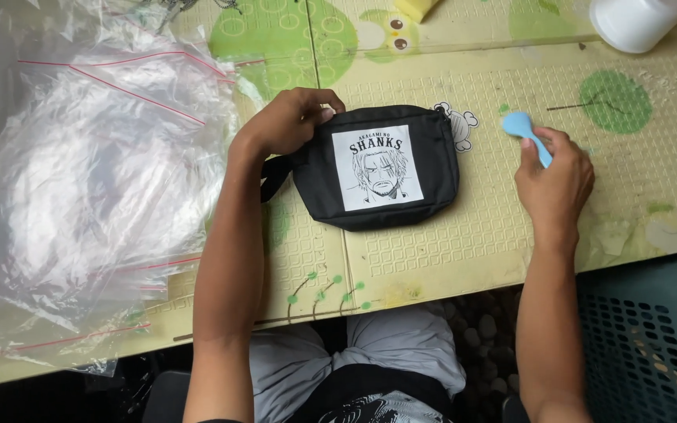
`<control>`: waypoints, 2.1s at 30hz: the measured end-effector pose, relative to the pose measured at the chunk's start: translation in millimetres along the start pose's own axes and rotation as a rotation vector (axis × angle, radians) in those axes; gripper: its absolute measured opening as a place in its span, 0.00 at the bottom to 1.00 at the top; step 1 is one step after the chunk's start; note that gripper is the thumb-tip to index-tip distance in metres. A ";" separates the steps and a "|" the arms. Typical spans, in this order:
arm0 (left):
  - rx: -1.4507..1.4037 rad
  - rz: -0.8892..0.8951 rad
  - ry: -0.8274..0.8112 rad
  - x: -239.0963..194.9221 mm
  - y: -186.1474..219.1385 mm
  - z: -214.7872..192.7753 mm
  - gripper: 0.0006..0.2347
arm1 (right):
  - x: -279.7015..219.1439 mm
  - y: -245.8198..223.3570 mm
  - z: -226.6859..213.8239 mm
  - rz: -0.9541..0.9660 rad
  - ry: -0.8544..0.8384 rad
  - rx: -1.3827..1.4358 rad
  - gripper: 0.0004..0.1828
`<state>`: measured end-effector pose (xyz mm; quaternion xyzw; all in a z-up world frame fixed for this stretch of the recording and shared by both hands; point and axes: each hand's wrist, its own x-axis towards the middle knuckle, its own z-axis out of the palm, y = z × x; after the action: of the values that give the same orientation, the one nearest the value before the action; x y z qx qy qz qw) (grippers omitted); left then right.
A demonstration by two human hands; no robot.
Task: The person attaches a skull-and-crossbones keychain to a black bag by threading a chain through a metal ring and securing it. They then use a blue brush to clean the surface of the bag.
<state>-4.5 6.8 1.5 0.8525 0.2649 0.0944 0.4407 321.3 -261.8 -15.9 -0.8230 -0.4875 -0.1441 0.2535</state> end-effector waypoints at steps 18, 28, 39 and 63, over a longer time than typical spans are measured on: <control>-0.445 0.362 0.108 -11.0 15.1 -1.5 0.09 | 52.8 -61.5 9.6 -0.370 -0.304 0.309 0.29; -0.448 0.257 0.182 -9.2 18.6 0.5 0.11 | 48.3 -95.3 -28.0 -0.038 -0.846 0.848 0.37; -0.592 0.429 0.106 -5.5 3.9 0.5 0.09 | 18.5 -43.0 17.4 -0.152 -0.757 1.571 0.38; -0.066 0.165 0.396 10.2 6.6 24.8 0.10 | 23.6 -117.6 -23.5 -0.218 0.365 0.556 0.07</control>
<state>16.3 -8.3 -8.7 0.8214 0.2721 0.3043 0.3984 229.9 -211.2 47.6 -0.6261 -0.5398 -0.1768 0.5342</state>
